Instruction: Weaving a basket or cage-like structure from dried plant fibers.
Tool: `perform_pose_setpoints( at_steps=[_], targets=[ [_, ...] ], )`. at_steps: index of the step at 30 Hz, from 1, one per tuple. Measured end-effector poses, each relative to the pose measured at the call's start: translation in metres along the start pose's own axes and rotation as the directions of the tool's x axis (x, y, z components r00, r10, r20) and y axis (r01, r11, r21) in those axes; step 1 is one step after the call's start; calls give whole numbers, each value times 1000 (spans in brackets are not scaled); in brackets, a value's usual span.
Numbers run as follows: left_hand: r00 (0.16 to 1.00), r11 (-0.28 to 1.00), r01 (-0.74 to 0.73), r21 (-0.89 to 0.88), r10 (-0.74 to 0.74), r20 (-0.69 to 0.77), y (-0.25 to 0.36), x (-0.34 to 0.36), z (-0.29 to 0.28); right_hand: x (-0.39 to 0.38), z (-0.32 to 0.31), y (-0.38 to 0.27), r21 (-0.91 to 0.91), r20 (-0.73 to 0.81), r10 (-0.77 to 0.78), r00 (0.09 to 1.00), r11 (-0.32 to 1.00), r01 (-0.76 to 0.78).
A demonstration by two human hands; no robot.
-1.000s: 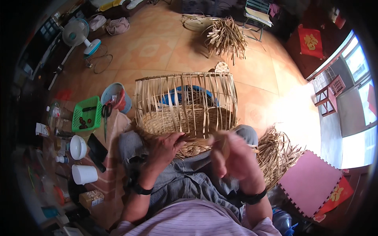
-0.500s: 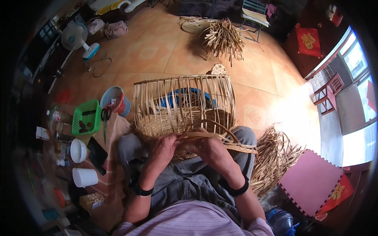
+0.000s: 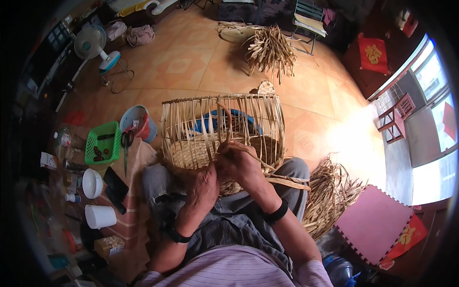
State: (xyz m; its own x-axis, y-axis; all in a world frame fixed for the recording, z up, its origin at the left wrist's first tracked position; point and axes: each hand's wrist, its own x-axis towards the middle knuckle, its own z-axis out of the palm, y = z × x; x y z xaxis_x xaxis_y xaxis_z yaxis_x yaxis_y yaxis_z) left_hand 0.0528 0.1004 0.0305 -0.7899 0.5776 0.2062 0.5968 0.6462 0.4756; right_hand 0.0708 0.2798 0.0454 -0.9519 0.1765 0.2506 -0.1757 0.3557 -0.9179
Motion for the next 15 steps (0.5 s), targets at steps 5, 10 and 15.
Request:
perform_pose_setpoints(
  at_steps=[5, 10, 15],
  targets=[
    [996, 999, -35, 27, 33, 89, 3, -2, 8, 16, -17, -23, -80, 210, 223, 952, 974, -211],
    [945, 904, -293, 312, 323, -49, -8, -19, 22, 26, -18, -13, -616, 342, -38, 939, 745, 254],
    [944, 901, -305, 309, 328, -23, -1, -29, 7, 3, -6, 8, -786, 248, -37, 968, 576, 224]
  ],
)
